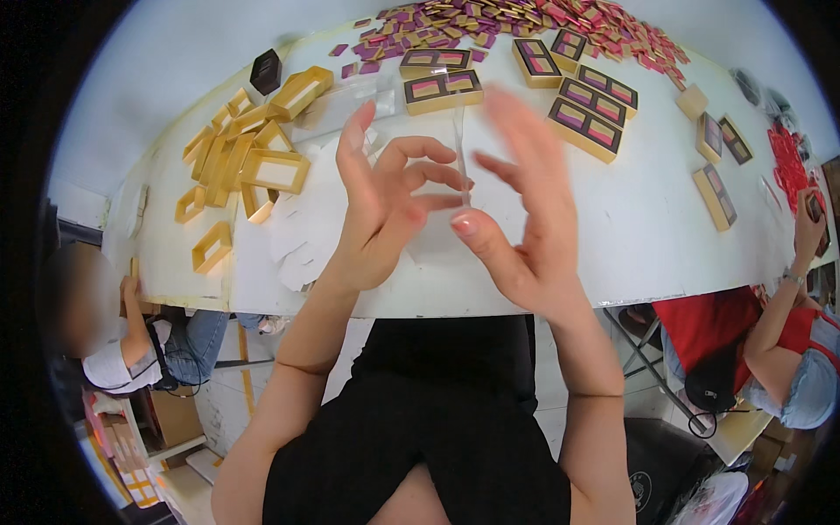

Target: The person assembles cosmetic compacts by placing a clear plastic insert into a gold-colored box, inserting a makeup palette, and closing the box. The person repeats this process for multiple units, then organizes the finished compacts and empty boxes on the table.

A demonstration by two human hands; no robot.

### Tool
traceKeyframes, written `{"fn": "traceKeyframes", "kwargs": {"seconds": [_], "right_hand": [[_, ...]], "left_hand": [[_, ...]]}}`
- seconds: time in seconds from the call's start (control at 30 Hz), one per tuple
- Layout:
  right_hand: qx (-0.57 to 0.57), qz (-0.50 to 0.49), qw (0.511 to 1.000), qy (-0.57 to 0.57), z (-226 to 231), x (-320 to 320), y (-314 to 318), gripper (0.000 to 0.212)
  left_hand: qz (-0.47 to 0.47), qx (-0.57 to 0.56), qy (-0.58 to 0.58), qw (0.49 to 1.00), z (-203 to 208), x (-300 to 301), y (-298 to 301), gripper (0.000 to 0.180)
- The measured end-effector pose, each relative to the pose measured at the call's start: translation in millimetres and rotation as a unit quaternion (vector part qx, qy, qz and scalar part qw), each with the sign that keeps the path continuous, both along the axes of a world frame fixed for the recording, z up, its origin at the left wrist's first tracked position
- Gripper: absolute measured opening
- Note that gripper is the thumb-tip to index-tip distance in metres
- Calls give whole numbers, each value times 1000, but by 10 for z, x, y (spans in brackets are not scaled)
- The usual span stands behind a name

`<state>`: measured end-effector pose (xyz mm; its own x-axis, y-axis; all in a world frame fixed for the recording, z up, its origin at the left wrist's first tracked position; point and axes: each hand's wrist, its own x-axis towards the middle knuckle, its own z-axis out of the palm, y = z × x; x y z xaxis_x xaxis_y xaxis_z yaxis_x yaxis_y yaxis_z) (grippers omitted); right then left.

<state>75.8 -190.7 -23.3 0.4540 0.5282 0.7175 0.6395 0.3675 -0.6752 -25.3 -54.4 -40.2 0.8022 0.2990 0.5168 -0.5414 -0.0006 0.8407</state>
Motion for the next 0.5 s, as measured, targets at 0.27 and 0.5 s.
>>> {"fn": "traceKeyframes", "kwargs": {"seconds": [0.27, 0.5], "right_hand": [[65, -58, 989, -121, -116, -35, 132, 50], [126, 49, 991, -6, -245, -21, 94, 39]], "left_hand": [[90, 66, 2, 994, -1, -115, -36, 80], [30, 36, 71, 996, 10, -184, -128, 74]]}}
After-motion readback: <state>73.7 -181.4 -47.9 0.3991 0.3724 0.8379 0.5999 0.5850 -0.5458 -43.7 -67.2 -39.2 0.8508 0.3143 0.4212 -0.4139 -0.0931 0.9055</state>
